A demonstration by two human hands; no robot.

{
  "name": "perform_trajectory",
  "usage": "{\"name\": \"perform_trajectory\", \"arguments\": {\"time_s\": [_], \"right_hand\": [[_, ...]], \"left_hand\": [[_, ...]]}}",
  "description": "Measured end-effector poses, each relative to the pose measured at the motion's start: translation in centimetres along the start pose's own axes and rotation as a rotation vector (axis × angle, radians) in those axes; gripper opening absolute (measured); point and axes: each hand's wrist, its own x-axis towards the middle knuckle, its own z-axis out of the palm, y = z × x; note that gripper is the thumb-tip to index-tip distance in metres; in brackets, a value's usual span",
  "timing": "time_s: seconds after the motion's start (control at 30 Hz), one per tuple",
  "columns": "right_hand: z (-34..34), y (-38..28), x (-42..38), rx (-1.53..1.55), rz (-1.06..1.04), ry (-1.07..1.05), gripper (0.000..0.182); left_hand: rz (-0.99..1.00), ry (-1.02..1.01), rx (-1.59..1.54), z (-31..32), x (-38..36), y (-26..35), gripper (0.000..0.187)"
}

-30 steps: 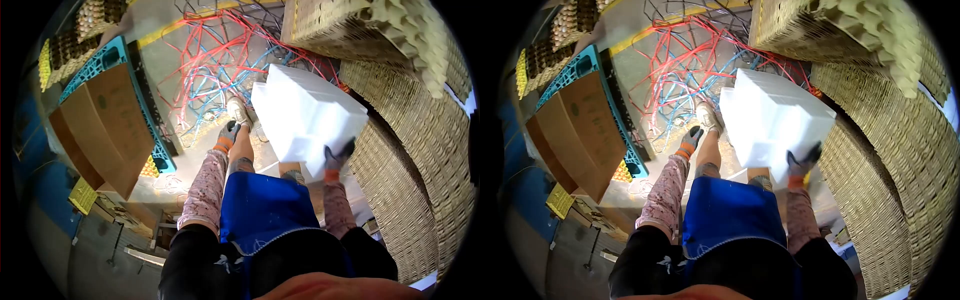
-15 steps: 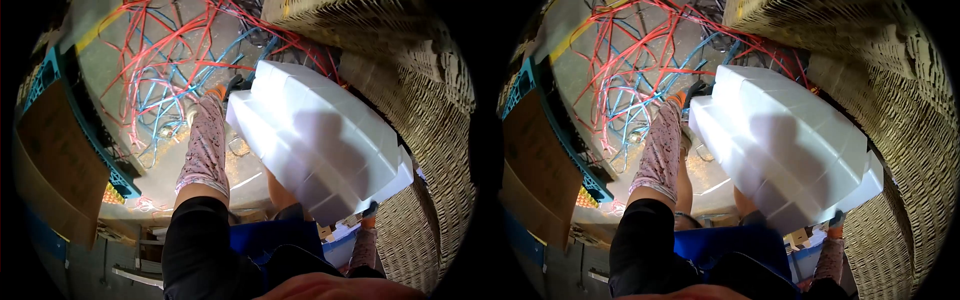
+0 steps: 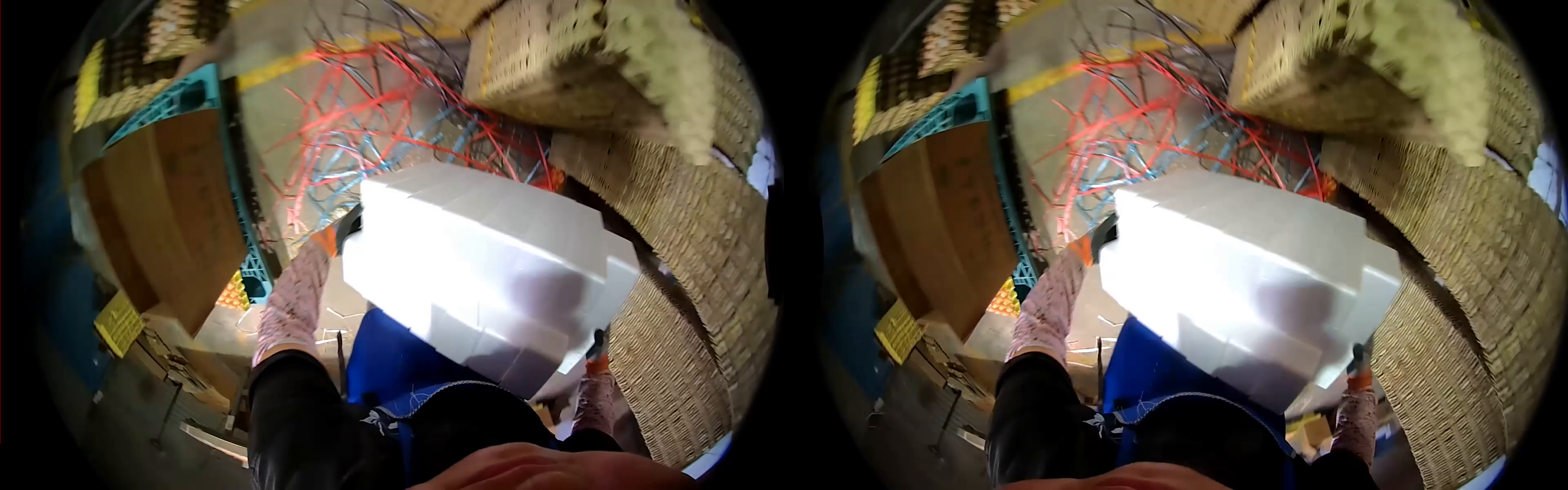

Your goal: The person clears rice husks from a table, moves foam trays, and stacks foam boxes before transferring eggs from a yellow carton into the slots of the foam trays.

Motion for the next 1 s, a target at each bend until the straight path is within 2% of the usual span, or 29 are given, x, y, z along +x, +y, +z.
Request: {"name": "perform_trajectory", "arguments": {"time_s": [0.03, 0.1, 0.17, 0.2, 0.23, 0.3, 0.33, 0.37, 0.4, 0.43, 0.47, 0.5, 0.53, 0.6, 0.63, 0.67, 0.7, 0.77, 0.8, 0.83, 0.87, 0.9, 0.97, 1.0], "right_hand": [[1.7, -1.5, -0.4, -0.123, -0.051, 0.051, 0.062], [6.0, -4.8, 0.2, -0.563, -0.235, -0.166, 0.043], [14.3, -7.5, -1.9, -0.141, -0.103, -0.291, 0.062], [15.8, -9.3, -1.4, -0.174, -0.147, -0.391, 0.062], [16.9, -10.3, -0.7, -0.151, -0.195, -0.488, 0.057], [19.8, -11.0, 0.9, -0.118, -0.238, -0.697, 0.050], [21.8, -11.2, 1.4, -0.109, -0.233, -0.807, 0.047], [24.2, -11.4, 1.5, -0.100, -0.221, -0.916, 0.044], [25.6, -11.9, 1.6, -0.358, -0.430, -1.003, 0.045], [28.1, -12.3, 1.2, -0.349, -0.419, -1.078, 0.043], [30.5, -12.6, 0.7, -0.340, -0.406, -1.153, 0.041], [33.4, -14.2, -6.2, -0.198, -0.280, -1.261, 0.040], [35.3, -14.5, -6.8, -0.528, -0.761, -1.364, 0.042], [38.7, -13.8, -8.9, -0.815, -1.295, -1.507, 0.045], [40.4, -12.5, -10.7, -0.666, -0.921, -1.617, 0.045], [43.2, -10.9, -12.9, -0.547, -0.530, -1.676, 0.046], [46.1, -9.6, -16.2, -0.417, -0.281, -1.838, 0.047], [55.3, -5.6, -19.9, -0.728, -0.364, -1.919, 0.052], [57.1, -2.8, -25.4, -0.742, -0.352, -1.968, 0.052], [58.6, -0.6, -34.1, -0.703, -0.155, -2.189, 0.053], [60.0, 1.8, -40.8, -0.656, 0.059, -2.383, 0.055], [61.6, 5.1, -45.2, -0.677, 0.083, -2.409, 0.055], [64.2, 11.6, -52.7, -0.696, 0.125, -2.473, 0.052], [69.4, 15.9, -51.4, -0.822, 0.113, -2.446, 0.051]], "left_hand": [[-0.041, 0.009, -0.039, -0.5, -6.2, 0.1, 0.061], [-0.006, 0.049, -0.072, -0.9, -18.6, 0.1, 0.064], [0.172, 0.076, -0.076, 1.0, -32.0, -0.6, 0.061], [0.435, 0.063, 0.198, 1.6, -37.7, -3.0, 0.062], [0.578, 0.102, 0.383, 2.2, -42.5, -5.5, 0.062], [0.875, 0.311, 0.831, 4.1, -50.5, -11.8, 0.062], [0.976, 0.458, 0.944, 5.2, -53.9, -15.6, 0.063], [0.892, 0.422, 0.483, 8.2, -58.0, -19.0, 0.060], [0.859, 0.413, -0.013, 11.2, -62.2, -22.2, 0.060], [0.875, 0.359, -0.264, 11.9, -65.2, -27.0, 0.051], [0.965, 0.441, -0.268, 11.0, -66.9, -32.2, 0.053], [1.043, 0.529, -0.273, 10.6, -68.2, -37.6, 0.055], [1.135, 0.557, -0.346, 12.8, -69.3, -42.7, 0.057], [1.295, 0.636, -0.487, 16.8, -69.3, -53.1, 0.063], [1.456, 0.956, -0.092, 17.4, -68.2, -58.7, 0.059], [1.479, 1.003, -0.191, 17.6, -67.1, -63.6, 0.058], [1.537, 1.053, -0.276, 19.0, -66.4, -66.9, 0.056], [1.651, 1.159, -0.434, 21.7, -65.2, -73.4, 0.053], [1.685, 1.217, -0.536, 20.2, -63.1, -77.7, 0.052], [1.718, 1.275, -0.640, 18.8, -61.0, -81.8, 0.051], [1.709, 1.398, -0.608, 19.4, -61.1, -84.2, 0.050], [1.684, 1.518, -0.580, 20.1, -61.0, -86.6, 0.050], [1.670, 1.569, -0.750, 17.4, -57.6, -93.1, 0.053], [1.925, 1.272, -1.065, 17.7, -57.9, -94.5, 0.057]]}}
